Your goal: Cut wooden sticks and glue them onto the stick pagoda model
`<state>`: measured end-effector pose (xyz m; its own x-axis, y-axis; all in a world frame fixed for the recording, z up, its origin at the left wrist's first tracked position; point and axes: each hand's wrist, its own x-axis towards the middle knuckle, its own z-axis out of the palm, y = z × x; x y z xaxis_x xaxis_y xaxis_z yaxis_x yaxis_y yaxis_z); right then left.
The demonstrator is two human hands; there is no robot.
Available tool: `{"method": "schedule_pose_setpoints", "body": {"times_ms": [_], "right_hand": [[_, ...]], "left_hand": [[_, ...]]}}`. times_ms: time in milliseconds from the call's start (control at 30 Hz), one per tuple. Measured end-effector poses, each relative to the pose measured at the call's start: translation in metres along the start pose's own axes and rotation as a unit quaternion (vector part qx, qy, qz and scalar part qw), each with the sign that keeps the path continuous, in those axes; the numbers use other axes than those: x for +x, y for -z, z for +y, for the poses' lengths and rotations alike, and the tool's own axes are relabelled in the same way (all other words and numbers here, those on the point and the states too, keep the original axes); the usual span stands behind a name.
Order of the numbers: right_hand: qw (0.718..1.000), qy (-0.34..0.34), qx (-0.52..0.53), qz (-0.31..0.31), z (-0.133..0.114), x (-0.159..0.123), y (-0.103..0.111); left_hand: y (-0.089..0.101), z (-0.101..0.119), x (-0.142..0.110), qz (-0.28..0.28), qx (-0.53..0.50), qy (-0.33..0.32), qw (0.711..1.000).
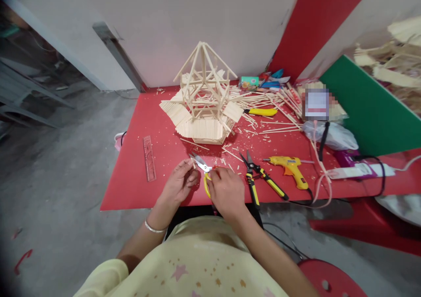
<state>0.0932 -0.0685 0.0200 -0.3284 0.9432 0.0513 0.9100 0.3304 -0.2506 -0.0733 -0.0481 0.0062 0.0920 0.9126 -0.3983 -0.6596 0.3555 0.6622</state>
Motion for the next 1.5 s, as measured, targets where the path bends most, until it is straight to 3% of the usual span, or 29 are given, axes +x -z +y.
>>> {"method": "schedule_pose_setpoints", "body": {"times_ms": [167,433,567,767,900,1100,1267,1500], "right_hand": [[0.989,0.007,0.098,0.111,0.003,-0.001,0.014],[0.974,0.004,0.183,0.136,0.016,-0.012,0.01],[0.979,-0.002,0.168,0.111,0.02,-0.015,0.01],[0.998,-0.004,0.042,-0.041,0.01,-0.018,-0.001],[0.996,-0.02,-0.028,-0.088,0.006,-0.017,-0.016],[0.998,0.008,-0.024,-0.059,0.009,-0.013,-0.016],[0.995,-0.062,-0.051,-0.063,0.006,-0.01,-0.015],[0.997,-0.063,-0.022,-0.036,0.032,-0.009,-0.017]], "left_hand": [[-0.021,0.001,-0.001,-0.013,0.008,0.019,1.0],[-0.03,-0.008,0.003,-0.016,-0.059,0.09,0.994],[-0.032,-0.011,0.005,-0.016,-0.083,0.117,0.989],[-0.032,-0.012,0.005,-0.019,-0.101,0.095,0.99],[-0.026,-0.01,0.003,-0.019,-0.113,0.102,0.988],[-0.01,-0.003,0.001,0.003,-0.168,0.112,0.979],[-0.003,-0.001,-0.001,-0.002,-0.168,0.098,0.981],[0.007,0.002,-0.003,0.012,-0.175,0.079,0.981]]}}
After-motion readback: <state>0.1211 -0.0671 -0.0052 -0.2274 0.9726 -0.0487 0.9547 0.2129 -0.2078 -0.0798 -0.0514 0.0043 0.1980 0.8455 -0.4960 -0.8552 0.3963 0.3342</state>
